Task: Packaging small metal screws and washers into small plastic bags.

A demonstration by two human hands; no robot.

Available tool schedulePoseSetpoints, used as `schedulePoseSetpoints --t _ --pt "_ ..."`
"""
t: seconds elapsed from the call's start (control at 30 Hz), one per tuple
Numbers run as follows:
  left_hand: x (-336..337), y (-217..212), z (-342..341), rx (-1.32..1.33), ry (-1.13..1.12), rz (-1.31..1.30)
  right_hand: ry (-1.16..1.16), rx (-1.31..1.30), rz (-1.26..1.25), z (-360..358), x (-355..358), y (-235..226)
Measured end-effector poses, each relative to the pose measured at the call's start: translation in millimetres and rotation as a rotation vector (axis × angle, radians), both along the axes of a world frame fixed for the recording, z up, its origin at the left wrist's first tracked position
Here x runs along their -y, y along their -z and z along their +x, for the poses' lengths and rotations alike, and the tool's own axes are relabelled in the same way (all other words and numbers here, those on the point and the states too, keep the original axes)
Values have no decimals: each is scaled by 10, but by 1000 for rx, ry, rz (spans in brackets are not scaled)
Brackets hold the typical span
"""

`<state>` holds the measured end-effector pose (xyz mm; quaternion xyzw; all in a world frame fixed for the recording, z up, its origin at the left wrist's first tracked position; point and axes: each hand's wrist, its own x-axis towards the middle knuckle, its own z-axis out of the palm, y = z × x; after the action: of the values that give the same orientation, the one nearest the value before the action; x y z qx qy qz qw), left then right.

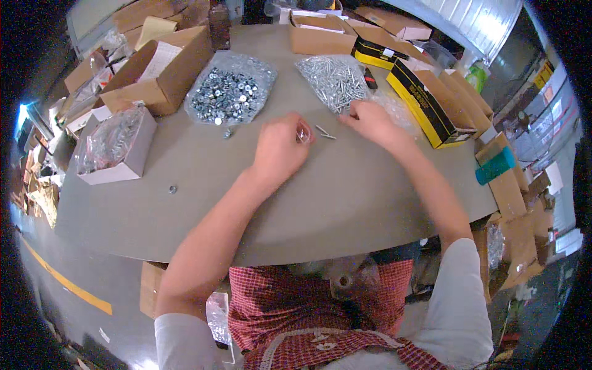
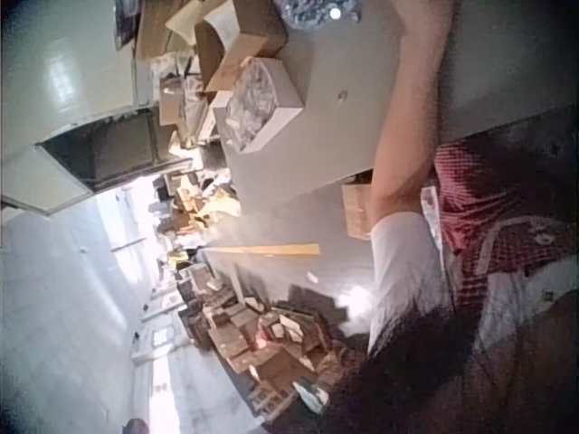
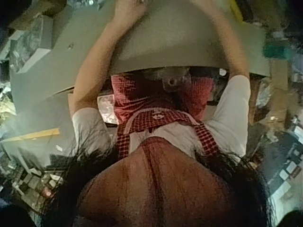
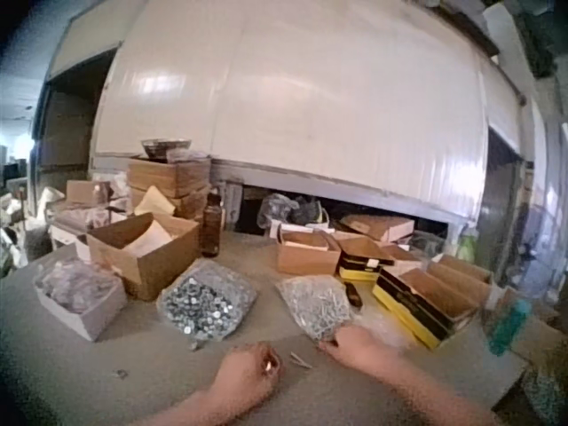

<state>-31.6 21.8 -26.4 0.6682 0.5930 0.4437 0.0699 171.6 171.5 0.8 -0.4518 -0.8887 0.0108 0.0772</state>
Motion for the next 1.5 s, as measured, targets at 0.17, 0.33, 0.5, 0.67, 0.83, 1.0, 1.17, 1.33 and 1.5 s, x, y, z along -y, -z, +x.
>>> schedulePoseSetpoints --t 0.17,0.33,0.5,0.67,0.83,1.0,1.17,1.33,1.5 --pt "0 -61 -44 37 -38 -42 -78 252 78 -62 39 1" --pt "-20 -77 -53 40 -80 -16 -212 132 3 -206 213 -179" --pt "-44 -68 -80 73 -77 3 -441 98 83 -343 363 -157" --pt "-58 -62 -99 59 -36 20 -374 209 212 -371 476 -9" --pt "-62 -63 -72 11 -48 69 -202 186 160 -382 377 -15" --pt "-83 -13 -69 -15 -44 67 -194 347 113 -463 259 -114" --pt "-101 50 -107 -42 12 65 -148 540 285 -598 479 -103" --pt "-112 43 -73 -80 40 33 -169 488 335 -501 369 -75" --pt "-59 20 -65 -100 66 10 -321 405 330 -448 322 -53"
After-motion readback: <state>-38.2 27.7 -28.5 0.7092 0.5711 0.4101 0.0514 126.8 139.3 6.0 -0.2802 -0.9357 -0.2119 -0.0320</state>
